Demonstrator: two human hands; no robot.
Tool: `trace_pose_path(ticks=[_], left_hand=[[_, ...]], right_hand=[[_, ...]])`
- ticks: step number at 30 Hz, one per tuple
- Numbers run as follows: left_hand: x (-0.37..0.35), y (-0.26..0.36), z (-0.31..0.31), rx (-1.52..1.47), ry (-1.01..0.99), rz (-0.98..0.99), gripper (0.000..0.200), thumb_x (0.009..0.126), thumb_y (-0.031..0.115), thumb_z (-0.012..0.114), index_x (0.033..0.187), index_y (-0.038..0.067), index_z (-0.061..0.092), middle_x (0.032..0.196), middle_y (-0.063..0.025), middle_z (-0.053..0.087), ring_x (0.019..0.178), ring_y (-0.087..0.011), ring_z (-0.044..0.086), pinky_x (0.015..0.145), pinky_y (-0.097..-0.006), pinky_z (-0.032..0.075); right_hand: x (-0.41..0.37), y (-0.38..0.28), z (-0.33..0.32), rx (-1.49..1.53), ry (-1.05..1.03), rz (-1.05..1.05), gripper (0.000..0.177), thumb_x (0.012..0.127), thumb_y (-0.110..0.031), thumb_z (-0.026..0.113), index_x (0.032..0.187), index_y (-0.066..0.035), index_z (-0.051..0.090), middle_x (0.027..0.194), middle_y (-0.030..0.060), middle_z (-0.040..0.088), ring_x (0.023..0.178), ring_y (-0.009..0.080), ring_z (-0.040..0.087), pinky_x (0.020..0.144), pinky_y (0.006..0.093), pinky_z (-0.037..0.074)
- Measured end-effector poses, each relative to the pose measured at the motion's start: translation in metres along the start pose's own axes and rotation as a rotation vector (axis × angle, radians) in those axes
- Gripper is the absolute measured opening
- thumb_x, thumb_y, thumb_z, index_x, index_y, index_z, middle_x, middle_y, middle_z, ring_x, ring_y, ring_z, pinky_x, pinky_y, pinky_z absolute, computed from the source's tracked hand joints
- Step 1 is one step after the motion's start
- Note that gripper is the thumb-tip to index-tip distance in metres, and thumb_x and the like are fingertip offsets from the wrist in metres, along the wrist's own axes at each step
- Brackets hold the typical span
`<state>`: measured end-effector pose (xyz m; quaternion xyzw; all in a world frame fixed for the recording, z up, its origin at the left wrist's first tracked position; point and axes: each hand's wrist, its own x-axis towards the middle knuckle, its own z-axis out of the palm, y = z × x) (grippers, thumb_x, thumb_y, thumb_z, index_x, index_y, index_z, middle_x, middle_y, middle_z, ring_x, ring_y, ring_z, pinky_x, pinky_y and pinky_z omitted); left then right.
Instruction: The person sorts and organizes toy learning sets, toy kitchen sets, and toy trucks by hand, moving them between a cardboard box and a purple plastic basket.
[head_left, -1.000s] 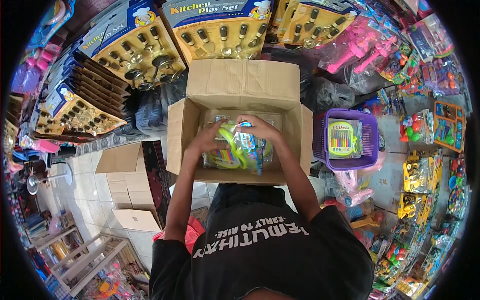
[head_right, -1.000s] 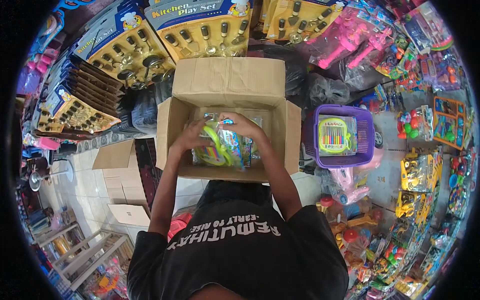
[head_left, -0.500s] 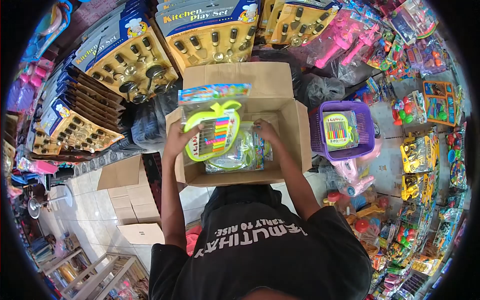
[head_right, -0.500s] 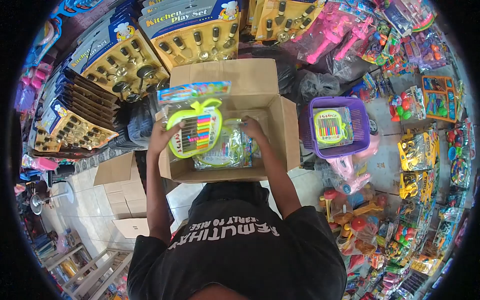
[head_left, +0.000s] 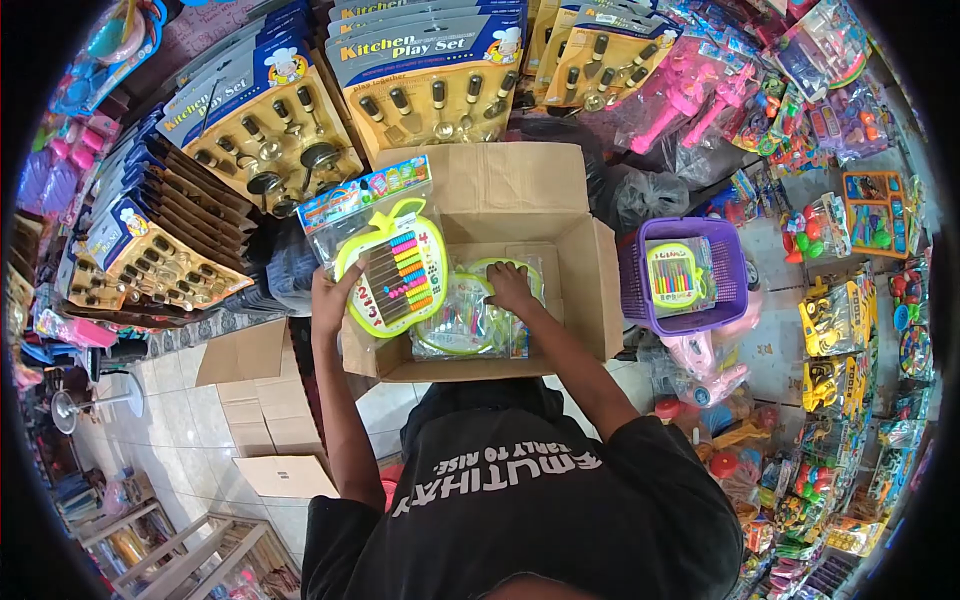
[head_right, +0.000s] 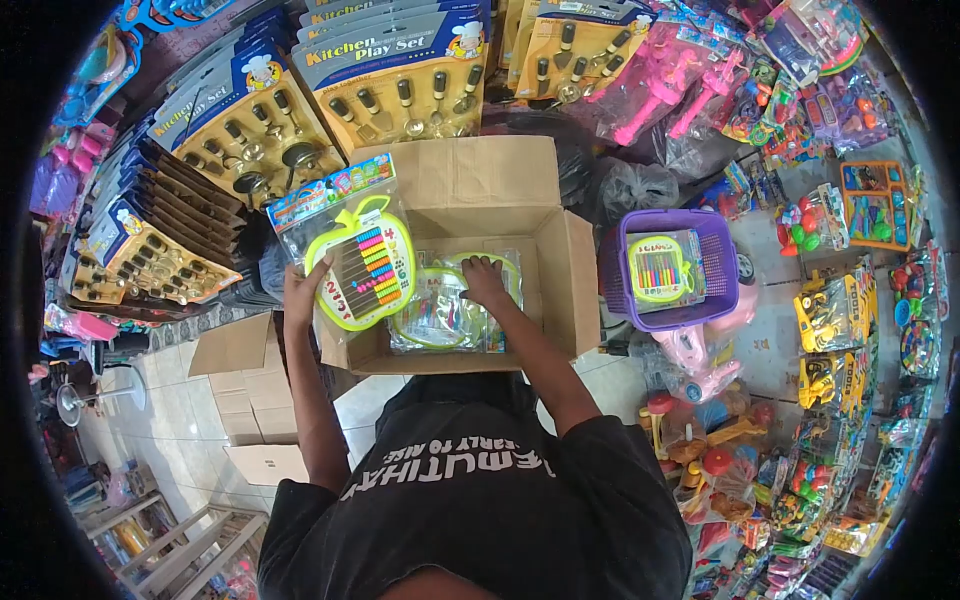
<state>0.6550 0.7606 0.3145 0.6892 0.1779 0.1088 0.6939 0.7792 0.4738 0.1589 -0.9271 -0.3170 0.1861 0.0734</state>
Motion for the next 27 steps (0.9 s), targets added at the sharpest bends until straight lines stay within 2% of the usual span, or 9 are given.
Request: trace_pose_path(ticks=[6,9,11,14,15,18,22,25,27], left_hand=[[-0.002,-0.004,0.001,-0.092,0.012,-0.066,0.019,0.082,0.012,0.063,0.097,-0.001,0.063,0.084,-0.0029,0.065,0.071,-0.0069,0.059,0.063,-0.0218,0.046],[-0.004,-0.002,0.000,-0.101,0.078,-0.101,0.019,0.082,0.011,0.063,0.096,-0.002,0.063,0.084,-0.0053,0.066,0.070,-0.0086,0.060,0.063,-0.0221,0.046],[-0.004,-0.002,0.000,-0.139,0.085,-0.077,0.019,0.082,0.011,0.063,0.096,-0.003,0.063,0.085,-0.0058,0.066,0.070,-0.0090,0.060,0.064,-0.0224,0.046],[-0.003,-0.010,-0.006,-0.169,0.108,-0.052,0.020,0.082,0.012,0.062,0.097,-0.002,0.062,0.086,-0.0066,0.066,0.072,-0.0097,0.060,0.066,-0.0229,0.046],[-0.003,-0.012,-0.008,-0.217,0.124,-0.056,0.021,0.083,0.012,0.061,0.098,-0.002,0.061,0.086,-0.0061,0.065,0.073,-0.0096,0.060,0.066,-0.0230,0.046],[-0.003,-0.022,-0.013,-0.307,0.142,-0.034,0.022,0.085,0.013,0.060,0.101,-0.001,0.060,0.089,-0.0044,0.064,0.075,-0.0092,0.059,0.067,-0.0229,0.045],[-0.005,-0.021,-0.010,-0.380,0.125,-0.023,0.023,0.085,0.014,0.059,0.103,-0.001,0.058,0.092,-0.0041,0.063,0.077,-0.0089,0.059,0.069,-0.0236,0.047],[-0.007,-0.019,-0.007,-0.367,0.075,-0.049,0.024,0.085,0.014,0.059,0.104,-0.001,0.058,0.093,-0.0048,0.063,0.078,-0.0093,0.060,0.069,-0.0240,0.047],[-0.006,-0.019,-0.004,-0.344,0.057,-0.057,0.026,0.085,0.014,0.060,0.106,-0.001,0.057,0.093,-0.0060,0.063,0.077,-0.0108,0.061,0.068,-0.0248,0.049]], right_hand=[[0.008,0.009,0.002,0.129,-0.100,-0.011,0.054,0.059,-0.030,0.078,0.099,-0.005,0.051,0.092,0.0141,0.061,0.092,0.0313,0.057,0.078,0.0431,0.043],[0.003,0.015,-0.010,0.414,-0.101,-0.005,0.047,0.064,-0.030,0.076,0.096,-0.003,0.053,0.087,0.0151,0.061,0.087,0.0315,0.059,0.073,0.0382,0.046],[0.005,0.025,-0.011,0.562,-0.205,-0.196,0.045,0.067,-0.026,0.075,0.098,0.001,0.057,0.094,0.0172,0.061,0.087,0.0279,0.061,0.075,0.0360,0.047],[-0.006,0.027,-0.046,0.548,-0.295,-0.227,0.043,0.070,-0.027,0.073,0.100,0.001,0.057,0.089,0.0163,0.061,0.080,0.0224,0.060,0.073,0.0333,0.047],[-0.015,0.034,-0.047,0.780,-0.219,-0.244,0.043,0.075,-0.034,0.069,0.101,-0.002,0.056,0.083,0.0060,0.057,0.079,0.0161,0.054,0.068,0.0292,0.044],[-0.050,0.029,-0.105,0.925,-0.169,-0.009,0.041,0.079,-0.031,0.067,0.105,-0.003,0.052,0.088,0.0034,0.055,0.079,0.0135,0.052,0.066,0.0280,0.044],[-0.065,0.052,-0.140,0.961,-0.191,-0.082,0.039,0.082,-0.025,0.065,0.110,-0.003,0.050,0.098,0.0048,0.056,0.088,0.0131,0.053,0.069,0.0289,0.046],[-0.082,0.058,-0.167,1.136,0.104,-0.019,0.033,0.080,-0.016,0.065,0.107,-0.001,0.053,0.092,0.0062,0.059,0.079,0.0103,0.054,0.065,0.0271,0.045],[-0.083,0.065,-0.180,1.073,0.383,-0.211,0.024,0.081,-0.011,0.062,0.101,-0.001,0.053,0.093,0.0043,0.058,0.079,0.0095,0.053,0.069,0.0250,0.043]])
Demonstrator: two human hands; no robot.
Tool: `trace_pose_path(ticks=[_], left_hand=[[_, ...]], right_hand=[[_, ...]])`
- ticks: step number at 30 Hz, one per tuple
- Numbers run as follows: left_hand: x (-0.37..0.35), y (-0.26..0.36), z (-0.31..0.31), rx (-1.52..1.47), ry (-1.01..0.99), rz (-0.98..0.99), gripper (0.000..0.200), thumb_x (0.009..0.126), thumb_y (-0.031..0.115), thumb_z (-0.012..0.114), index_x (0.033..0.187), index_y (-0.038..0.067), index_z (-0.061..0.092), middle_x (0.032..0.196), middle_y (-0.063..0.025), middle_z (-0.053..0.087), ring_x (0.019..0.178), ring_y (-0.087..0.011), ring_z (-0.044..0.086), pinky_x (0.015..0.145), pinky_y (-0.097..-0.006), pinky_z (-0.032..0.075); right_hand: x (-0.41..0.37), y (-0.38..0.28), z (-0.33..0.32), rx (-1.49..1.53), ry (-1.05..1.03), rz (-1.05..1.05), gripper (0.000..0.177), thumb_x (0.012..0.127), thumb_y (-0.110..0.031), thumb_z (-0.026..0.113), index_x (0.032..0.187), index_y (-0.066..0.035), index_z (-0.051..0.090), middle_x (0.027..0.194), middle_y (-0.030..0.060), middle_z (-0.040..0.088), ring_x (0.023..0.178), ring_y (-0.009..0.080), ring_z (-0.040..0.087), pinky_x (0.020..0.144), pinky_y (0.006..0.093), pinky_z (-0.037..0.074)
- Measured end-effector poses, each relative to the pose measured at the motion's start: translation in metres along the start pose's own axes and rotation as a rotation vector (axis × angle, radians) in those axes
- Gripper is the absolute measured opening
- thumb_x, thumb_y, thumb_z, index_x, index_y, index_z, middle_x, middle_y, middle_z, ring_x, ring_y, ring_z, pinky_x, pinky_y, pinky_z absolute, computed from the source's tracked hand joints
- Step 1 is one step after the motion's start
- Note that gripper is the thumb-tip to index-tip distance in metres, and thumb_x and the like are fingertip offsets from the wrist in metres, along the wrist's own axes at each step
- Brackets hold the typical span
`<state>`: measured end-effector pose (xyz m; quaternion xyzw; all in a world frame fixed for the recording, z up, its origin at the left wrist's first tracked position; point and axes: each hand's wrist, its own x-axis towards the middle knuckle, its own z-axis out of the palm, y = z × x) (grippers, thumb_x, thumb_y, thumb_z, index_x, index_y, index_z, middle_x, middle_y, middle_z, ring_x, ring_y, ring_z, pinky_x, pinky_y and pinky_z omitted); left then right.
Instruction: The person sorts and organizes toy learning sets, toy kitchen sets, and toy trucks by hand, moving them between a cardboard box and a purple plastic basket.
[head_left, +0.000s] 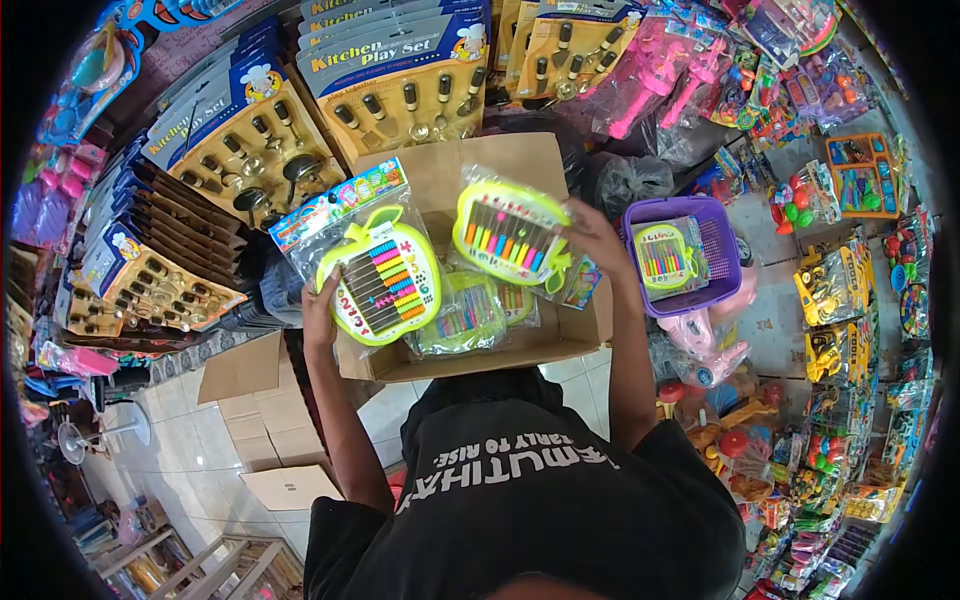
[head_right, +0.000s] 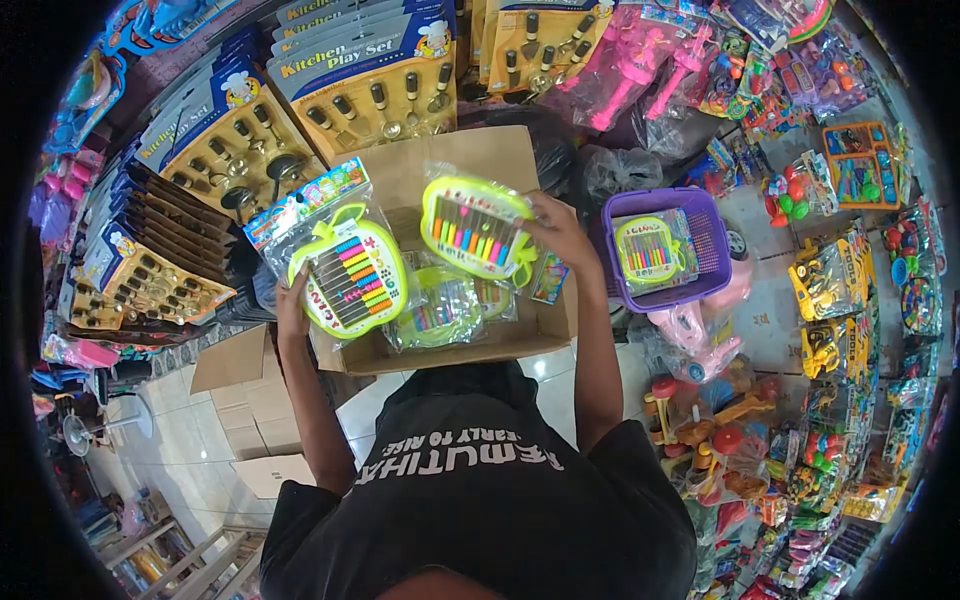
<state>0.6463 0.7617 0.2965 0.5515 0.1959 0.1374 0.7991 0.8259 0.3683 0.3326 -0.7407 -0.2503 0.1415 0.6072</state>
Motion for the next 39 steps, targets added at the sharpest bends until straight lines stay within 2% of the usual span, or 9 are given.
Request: trace_pose_path(ticks=[4,11,16,19,22,26,29,35,39], left_hand=[[0.002,-0.007,0.010,-0.063,0.006,-0.072,0.028,0.085,0.014,0.059,0.108,-0.001,0.055,0.094,-0.0065,0.062,0.078,-0.0124,0.061,0.067,-0.0255,0.050],[0.001,-0.029,0.047,-0.108,0.083,-0.146,0.030,0.087,0.018,0.059,0.110,0.000,0.054,0.094,-0.0066,0.063,0.079,-0.0132,0.061,0.068,-0.0272,0.050],[0.001,-0.032,0.045,-0.085,0.035,-0.204,0.030,0.088,0.020,0.057,0.111,0.001,0.053,0.094,-0.0054,0.063,0.075,-0.0119,0.062,0.065,-0.0261,0.051],[0.001,-0.031,0.041,-0.072,-0.041,-0.284,0.033,0.087,0.021,0.059,0.113,0.002,0.051,0.094,-0.0055,0.063,0.075,-0.0121,0.062,0.065,-0.0267,0.051],[0.001,-0.034,0.045,-0.054,-0.093,-0.305,0.037,0.086,0.023,0.060,0.114,0.002,0.050,0.096,-0.0056,0.062,0.079,-0.0115,0.062,0.067,-0.0263,0.051],[0.002,-0.030,0.057,-0.058,-0.259,-0.324,0.039,0.087,0.024,0.059,0.117,0.001,0.048,0.100,-0.0061,0.062,0.083,-0.0115,0.061,0.070,-0.0255,0.051],[0.000,-0.025,0.058,-0.052,-0.361,-0.403,0.040,0.090,0.024,0.056,0.121,0.001,0.045,0.103,-0.0071,0.061,0.085,-0.0121,0.061,0.071,-0.0258,0.051],[0.017,-0.056,0.037,-0.170,-0.336,-0.381,0.039,0.093,0.026,0.047,0.123,0.002,0.045,0.104,-0.0067,0.060,0.085,-0.0124,0.061,0.072,-0.0258,0.051],[-0.002,-0.016,0.065,-0.327,-0.261,-0.481,0.045,0.094,0.035,0.042,0.124,0.001,0.044,0.105,-0.0060,0.060,0.086,-0.0114,0.060,0.073,-0.0262,0.050]], right_hand=[[-0.003,-0.030,0.001,0.167,0.253,-0.017,0.015,0.082,-0.006,0.058,0.096,-0.002,0.054,0.091,0.0036,0.058,0.083,0.0082,0.052,0.074,0.0239,0.041],[0.002,-0.026,0.048,0.079,0.287,-0.047,0.018,0.081,-0.009,0.060,0.097,-0.003,0.054,0.093,0.0032,0.055,0.093,0.0068,0.047,0.077,0.0216,0.038],[0.010,-0.036,0.048,0.330,0.264,-0.065,0.021,0.082,-0.011,0.062,0.100,-0.002,0.054,0.093,0.0029,0.055,0.092,0.0088,0.050,0.076,0.0223,0.039],[0.018,-0.033,0.040,0.205,-0.024,0.075,0.029,0.082,-0.013,0.063,0.107,-0.002,0.055,0.096,0.0035,0.057,0.087,0.0103,0.053,0.074,0.0239,0.042],[0.044,-0.039,0.047,-0.019,-0.564,0.162,0.044,0.083,-0.024,0.063,0.120,-0.003,0.051,0.103,0.0073,0.061,0.088,0.0152,0.057,0.076,0.0295,0.045],[0.075,-0.051,0.066,-0.429,-0.694,-0.050,0.046,0.082,-0.027,0.063,0.118,-0.001,0.051,0.112,0.0172,0.057,0.105,0.0293,0.053,0.089,0.0362,0.041],[0.100,-0.058,0.087,-0.553,-0.882,-0.096,0.044,0.081,-0.025,0.063,0.118,-0.004,0.053,0.112,0.0159,0.057,0.104,0.0281,0.054,0.089,0.0357,0.041],[0.113,-0.050,0.130,-0.632,-0.689,-0.321,0.038,0.075,-0.014,0.066,0.110,-0.006,0.056,0.106,0.0148,0.058,0.103,0.0321,0.053,0.087,0.0389,0.042],[0.112,-0.050,0.146,-0.683,-0.682,-0.374,0.037,0.075,-0.014,0.066,0.110,-0.011,0.058,0.105,0.0108,0.057,0.103,0.0294,0.053,0.085,0.0407,0.042]])
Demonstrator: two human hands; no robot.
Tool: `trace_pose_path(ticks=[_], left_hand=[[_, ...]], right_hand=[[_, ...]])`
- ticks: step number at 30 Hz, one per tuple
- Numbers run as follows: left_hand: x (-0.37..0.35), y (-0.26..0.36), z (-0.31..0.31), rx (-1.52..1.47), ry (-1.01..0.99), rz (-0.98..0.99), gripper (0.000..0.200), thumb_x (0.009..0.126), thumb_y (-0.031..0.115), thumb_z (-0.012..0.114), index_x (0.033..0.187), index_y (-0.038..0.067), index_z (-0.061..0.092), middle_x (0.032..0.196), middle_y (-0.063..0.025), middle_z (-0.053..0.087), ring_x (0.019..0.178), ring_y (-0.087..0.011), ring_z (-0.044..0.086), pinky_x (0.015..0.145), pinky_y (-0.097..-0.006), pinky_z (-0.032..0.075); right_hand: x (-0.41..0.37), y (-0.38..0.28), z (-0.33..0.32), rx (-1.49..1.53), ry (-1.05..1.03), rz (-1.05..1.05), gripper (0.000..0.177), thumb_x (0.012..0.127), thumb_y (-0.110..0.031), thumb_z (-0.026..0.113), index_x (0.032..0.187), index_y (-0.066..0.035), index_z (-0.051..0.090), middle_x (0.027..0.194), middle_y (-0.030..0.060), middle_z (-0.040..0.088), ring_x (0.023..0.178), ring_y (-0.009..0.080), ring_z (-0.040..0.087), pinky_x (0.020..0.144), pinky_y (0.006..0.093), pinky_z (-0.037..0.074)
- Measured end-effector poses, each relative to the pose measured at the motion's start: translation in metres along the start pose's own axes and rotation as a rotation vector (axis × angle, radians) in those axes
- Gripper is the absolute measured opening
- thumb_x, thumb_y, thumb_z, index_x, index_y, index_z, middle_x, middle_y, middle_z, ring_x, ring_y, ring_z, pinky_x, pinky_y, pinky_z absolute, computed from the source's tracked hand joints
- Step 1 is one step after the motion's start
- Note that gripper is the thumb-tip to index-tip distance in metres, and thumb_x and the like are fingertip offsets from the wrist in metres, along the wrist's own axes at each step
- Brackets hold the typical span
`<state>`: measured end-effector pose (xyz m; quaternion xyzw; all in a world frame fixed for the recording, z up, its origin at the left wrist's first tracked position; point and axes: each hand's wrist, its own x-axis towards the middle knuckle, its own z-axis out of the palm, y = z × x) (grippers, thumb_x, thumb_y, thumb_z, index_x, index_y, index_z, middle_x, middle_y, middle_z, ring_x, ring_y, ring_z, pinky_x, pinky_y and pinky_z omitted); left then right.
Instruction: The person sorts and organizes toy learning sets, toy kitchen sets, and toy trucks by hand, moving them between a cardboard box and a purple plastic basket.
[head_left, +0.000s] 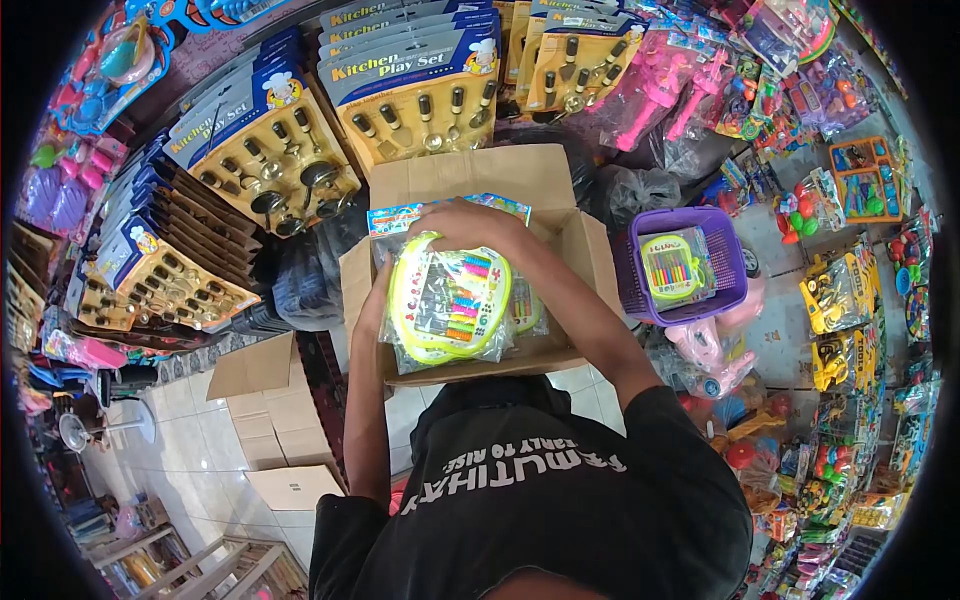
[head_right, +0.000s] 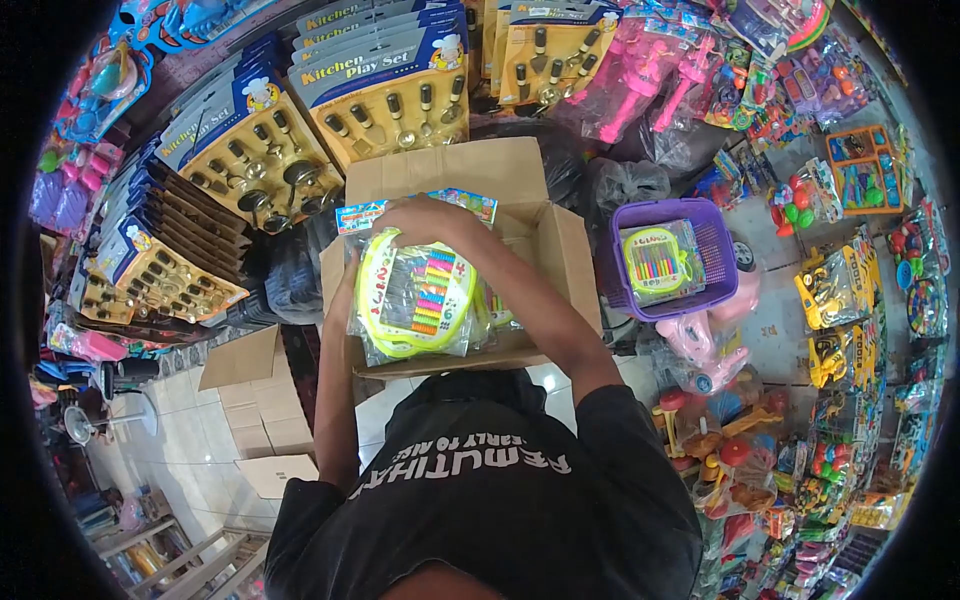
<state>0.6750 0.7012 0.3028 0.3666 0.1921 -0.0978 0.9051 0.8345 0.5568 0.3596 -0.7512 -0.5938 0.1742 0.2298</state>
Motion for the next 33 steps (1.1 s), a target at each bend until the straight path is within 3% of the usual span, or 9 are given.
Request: trace_pose_path(ticks=[8,14,16,18,21,23,24,26,33], left_hand=[[0.009,-0.016,-0.024,0.260,0.043,0.014,0.047,0.083,0.022,0.063,0.121,0.001,0.043,0.099,-0.0094,0.061,0.079,-0.0144,0.063,0.066,-0.0285,0.053],[-0.005,-0.012,-0.004,0.251,0.102,0.184,0.047,0.078,0.011,0.063,0.120,0.002,0.043,0.094,-0.0078,0.060,0.077,-0.0146,0.062,0.065,-0.0268,0.052],[-0.014,-0.008,-0.022,0.161,0.188,0.179,0.044,0.078,0.008,0.060,0.119,0.002,0.044,0.094,-0.0079,0.060,0.077,-0.0157,0.062,0.066,-0.0277,0.052],[-0.026,-0.001,-0.042,0.145,0.168,0.251,0.045,0.078,0.010,0.059,0.119,0.001,0.044,0.096,-0.0091,0.060,0.078,-0.0168,0.062,0.067,-0.0282,0.052],[-0.040,0.005,-0.072,0.054,0.216,0.265,0.044,0.077,0.016,0.058,0.115,-0.003,0.046,0.099,-0.0110,0.060,0.084,-0.0195,0.062,0.073,-0.0315,0.053],[-0.053,0.009,-0.075,-0.046,0.265,0.296,0.041,0.078,0.018,0.056,0.113,-0.002,0.048,0.099,-0.0112,0.060,0.087,-0.0215,0.062,0.076,-0.0344,0.053],[-0.058,0.008,-0.076,-0.131,0.292,0.318,0.041,0.078,0.018,0.056,0.113,-0.002,0.049,0.099,-0.0112,0.061,0.087,-0.0219,0.062,0.077,-0.0350,0.052],[-0.063,0.003,-0.089,-0.150,0.330,0.356,0.039,0.079,0.019,0.055,0.112,0.000,0.050,0.099,-0.0112,0.061,0.088,-0.0222,0.062,0.079,-0.0355,0.051],[-0.075,-0.001,-0.094,-0.158,0.403,0.412,0.038,0.080,0.019,0.052,0.113,0.001,0.050,0.100,-0.0106,0.062,0.087,-0.0218,0.062,0.078,-0.0344,0.052]], right_hand=[[-0.011,-0.015,0.011,-0.121,0.189,-0.061,0.035,0.072,-0.016,0.069,0.107,-0.015,0.061,0.109,0.0041,0.055,0.107,0.0254,0.048,0.087,0.0411,0.036],[-0.049,-0.024,0.020,-0.139,0.770,-0.036,0.026,0.074,-0.014,0.067,0.099,-0.008,0.061,0.108,0.0073,0.054,0.107,0.0249,0.047,0.090,0.0411,0.035],[-0.072,-0.013,0.031,0.068,1.085,0.229,0.020,0.076,-0.014,0.064,0.094,-0.008,0.059,0.098,0.0103,0.055,0.098,0.0283,0.051,0.089,0.0414,0.035],[-0.093,0.010,0.058,0.279,1.178,0.424,0.014,0.081,-0.012,0.059,0.093,-0.004,0.057,0.093,0.0140,0.057,0.092,0.0299,0.054,0.082,0.0386,0.042],[-0.107,0.086,0.140,0.416,1.048,0.539,0.019,0.080,-0.016,0.060,0.092,-0.001,0.056,0.088,0.0163,0.058,0.088,0.0308,0.057,0.073,0.0387,0.045],[-0.112,0.106,0.178,0.484,0.488,0.812,0.034,0.073,-0.023,0.067,0.096,-0.001,0.056,0.098,0.0170,0.056,0.096,0.0322,0.055,0.073,0.0426,0.046],[-0.111,0.099,0.183,0.484,0.478,0.804,0.034,0.073,-0.023,0.067,0.096,-0.001,0.056,0.098,0.0170,0.056,0.096,0.0322,0.055,0.073,0.0426,0.046],[-0.106,0.082,0.194,-0.035,0.136,0.844,0.051,0.066,-0.030,0.073,0.103,-0.002,0.054,0.106,0.0173,0.051,0.102,0.0348,0.050,0.076,0.0468,0.046],[-0.096,0.083,0.210,-0.066,0.135,0.888,0.080,0.054,-0.032,0.083,0.118,-0.006,0.042,0.116,0.0151,0.038,0.102,0.0396,0.048,0.084,0.0499,0.044]])
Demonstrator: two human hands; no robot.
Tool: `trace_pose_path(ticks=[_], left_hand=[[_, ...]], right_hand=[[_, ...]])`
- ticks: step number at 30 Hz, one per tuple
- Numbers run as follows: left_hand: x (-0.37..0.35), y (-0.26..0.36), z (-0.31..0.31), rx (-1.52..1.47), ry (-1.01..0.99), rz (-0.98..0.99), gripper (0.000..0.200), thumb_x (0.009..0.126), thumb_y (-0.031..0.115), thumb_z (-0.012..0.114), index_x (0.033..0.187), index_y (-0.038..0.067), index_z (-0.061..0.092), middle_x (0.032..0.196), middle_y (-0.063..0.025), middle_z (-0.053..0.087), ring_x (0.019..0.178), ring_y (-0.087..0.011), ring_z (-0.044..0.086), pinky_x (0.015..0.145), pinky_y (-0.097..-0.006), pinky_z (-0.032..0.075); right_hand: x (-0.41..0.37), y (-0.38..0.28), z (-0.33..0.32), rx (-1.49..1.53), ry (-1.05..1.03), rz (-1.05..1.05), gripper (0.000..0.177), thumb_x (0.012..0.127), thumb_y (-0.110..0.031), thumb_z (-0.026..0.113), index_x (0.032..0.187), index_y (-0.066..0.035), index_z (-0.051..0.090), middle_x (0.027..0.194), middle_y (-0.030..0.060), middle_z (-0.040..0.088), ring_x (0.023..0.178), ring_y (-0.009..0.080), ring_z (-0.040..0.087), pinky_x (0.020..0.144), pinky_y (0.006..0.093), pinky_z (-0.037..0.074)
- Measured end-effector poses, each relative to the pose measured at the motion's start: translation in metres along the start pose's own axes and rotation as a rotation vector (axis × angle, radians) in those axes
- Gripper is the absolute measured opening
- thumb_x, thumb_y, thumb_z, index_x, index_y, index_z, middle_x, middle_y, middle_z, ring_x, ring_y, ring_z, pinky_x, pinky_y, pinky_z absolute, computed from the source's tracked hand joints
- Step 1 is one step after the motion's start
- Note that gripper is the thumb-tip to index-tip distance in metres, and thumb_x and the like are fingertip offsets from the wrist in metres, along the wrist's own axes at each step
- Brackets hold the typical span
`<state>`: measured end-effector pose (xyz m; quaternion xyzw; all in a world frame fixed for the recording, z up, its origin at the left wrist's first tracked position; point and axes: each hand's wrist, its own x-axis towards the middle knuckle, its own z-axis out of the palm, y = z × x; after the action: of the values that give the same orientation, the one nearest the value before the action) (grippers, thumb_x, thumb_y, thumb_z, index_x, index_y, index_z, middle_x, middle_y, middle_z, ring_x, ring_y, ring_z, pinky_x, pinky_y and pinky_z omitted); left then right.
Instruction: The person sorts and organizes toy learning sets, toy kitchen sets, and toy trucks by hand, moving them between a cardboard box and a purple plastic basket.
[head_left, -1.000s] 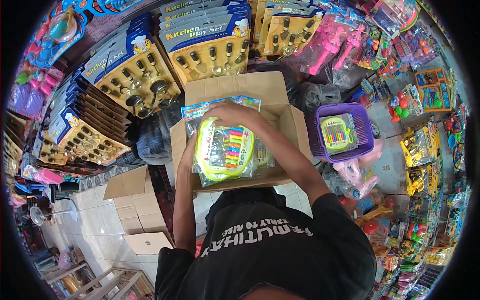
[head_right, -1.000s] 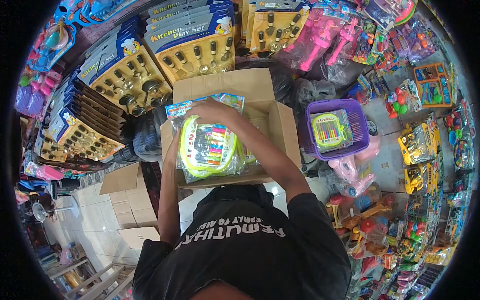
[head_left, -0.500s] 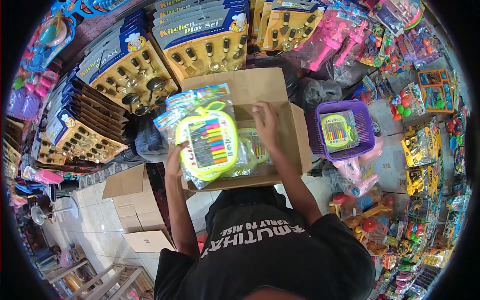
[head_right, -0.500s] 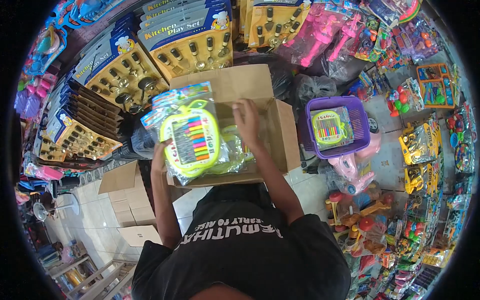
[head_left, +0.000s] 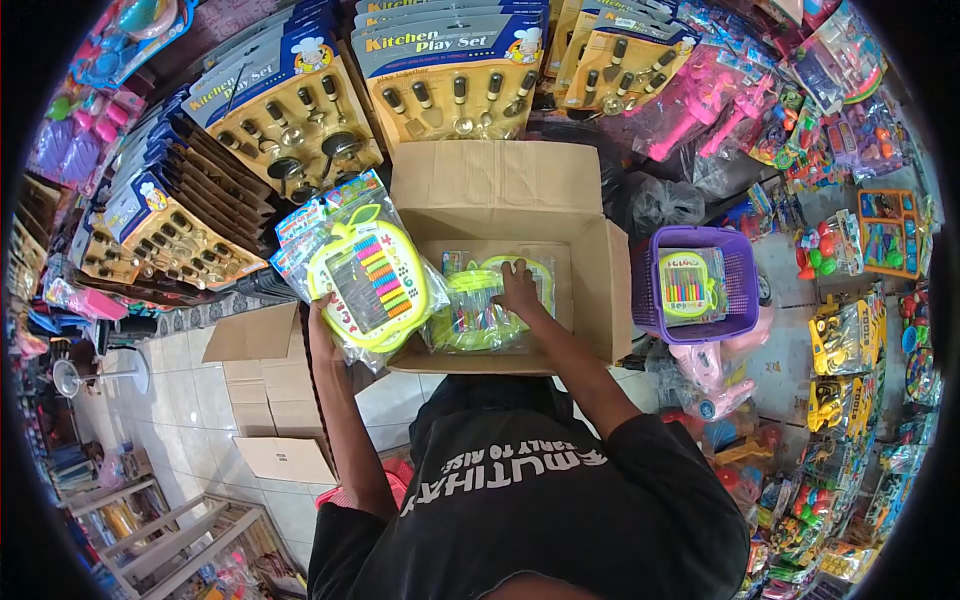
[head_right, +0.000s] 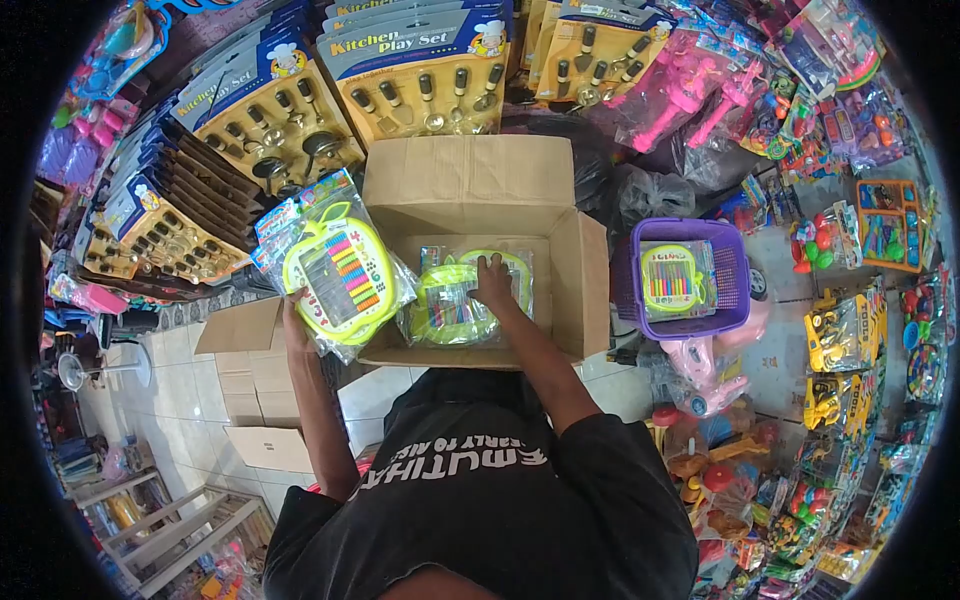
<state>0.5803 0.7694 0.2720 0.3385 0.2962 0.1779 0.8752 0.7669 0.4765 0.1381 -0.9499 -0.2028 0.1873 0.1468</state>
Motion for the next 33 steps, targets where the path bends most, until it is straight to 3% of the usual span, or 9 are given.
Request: trace_pose_path(ticks=[7,11,14,16,19,20,24,28,33], left_hand=[[0.001,0.005,-0.007,0.023,-0.003,0.049,0.042,0.080,0.022,0.052,0.116,0.001,0.048,0.104,-0.0119,0.061,0.089,-0.0217,0.062,0.079,-0.0330,0.052],[0.002,0.006,-0.007,-0.017,-0.012,0.014,0.038,0.081,0.021,0.051,0.114,0.001,0.050,0.102,-0.0106,0.062,0.086,-0.0212,0.063,0.077,-0.0334,0.052],[0.004,0.003,-0.002,-0.002,-0.030,-0.037,0.039,0.081,0.022,0.052,0.113,0.001,0.050,0.101,-0.0109,0.062,0.085,-0.0212,0.063,0.077,-0.0336,0.052],[-0.003,0.003,0.017,0.041,-0.022,-0.039,0.038,0.081,0.023,0.052,0.112,0.002,0.051,0.098,-0.0102,0.063,0.083,-0.0209,0.064,0.074,-0.0337,0.053],[0.005,-0.008,0.015,0.038,-0.038,-0.088,0.037,0.081,0.023,0.052,0.110,0.002,0.052,0.095,-0.0092,0.063,0.081,-0.0204,0.064,0.074,-0.0334,0.053],[0.010,-0.013,0.013,0.025,-0.036,-0.113,0.035,0.080,0.023,0.051,0.109,0.003,0.052,0.093,-0.0085,0.063,0.080,-0.0200,0.063,0.073,-0.0331,0.053],[0.009,-0.026,0.039,0.046,-0.047,-0.159,0.035,0.080,0.023,0.053,0.108,0.002,0.052,0.094,-0.0093,0.062,0.080,-0.0200,0.063,0.073,-0.0329,0.053],[0.009,-0.039,0.060,0.035,-0.056,-0.127,0.035,0.079,0.022,0.054,0.108,0.002,0.052,0.092,-0.0096,0.062,0.078,-0.0202,0.063,0.072,-0.0340,0.053],[-0.002,-0.047,0.067,-0.042,-0.068,-0.098,0.036,0.082,0.022,0.052,0.111,0.002,0.049,0.096,-0.0101,0.061,0.081,-0.0209,0.063,0.073,-0.0329,0.053]], right_hand=[[0.014,0.027,-0.005,0.342,-0.134,-0.090,0.074,0.054,-0.029,0.082,0.117,-0.008,0.048,0.107,0.0174,0.055,0.094,0.0341,0.057,0.084,0.0374,0.045],[0.010,0.028,-0.054,0.381,-0.528,-0.186,0.067,0.061,-0.032,0.078,0.117,-0.002,0.054,0.102,0.0163,0.060,0.096,0.0278,0.057,0.085,0.0330,0.043],[-0.031,0.020,-0.106,0.723,-0.292,-0.034,0.065,0.065,-0.031,0.076,0.118,0.000,0.053,0.097,0.0149,0.061,0.092,0.0268,0.058,0.083,0.0363,0.043],[-0.044,0.029,-0.118,0.789,0.166,-0.293,0.043,0.070,-0.018,0.071,0.106,0.000,0.057,0.084,0.0081,0.061,0.076,0.0154,0.057,0.068,0.0310,0.045],[-0.065,0.027,-0.174,0.875,0.070,-0.242,0.028,0.072,-0.014,0.067,0.094,0.000,0.057,0.089,0.0085,0.060,0.077,0.0144,0.055,0.068,0.0295,0.043],[-0.079,0.008,-0.199,0.831,0.133,-0.290,0.017,0.078,-0.009,0.063,0.088,-0.001,0.052,0.075,0.0027,0.053,0.070,0.0062,0.050,0.063,0.0222,0.038],[-0.087,-0.033,-0.207,0.587,0.484,-0.589,0.021,0.072,-0.002,0.060,0.092,0.000,0.053,0.082,0.0095,0.052,0.079,0.0197,0.054,0.065,0.0274,0.041],[-0.096,-0.069,-0.151,0.541,0.374,-0.618,0.042,0.063,0.005,0.059,0.104,-0.001,0.050,0.101,0.0162,0.047,0.096,0.0348,0.051,0.081,0.0401,0.043],[-0.104,-0.089,-0.121,0.434,0.568,-0.758,0.037,0.061,0.000,0.066,0.096,0.000,0.055,0.107,0.0156,0.047,0.103,0.0356,0.049,0.086,0.0435,0.041]])
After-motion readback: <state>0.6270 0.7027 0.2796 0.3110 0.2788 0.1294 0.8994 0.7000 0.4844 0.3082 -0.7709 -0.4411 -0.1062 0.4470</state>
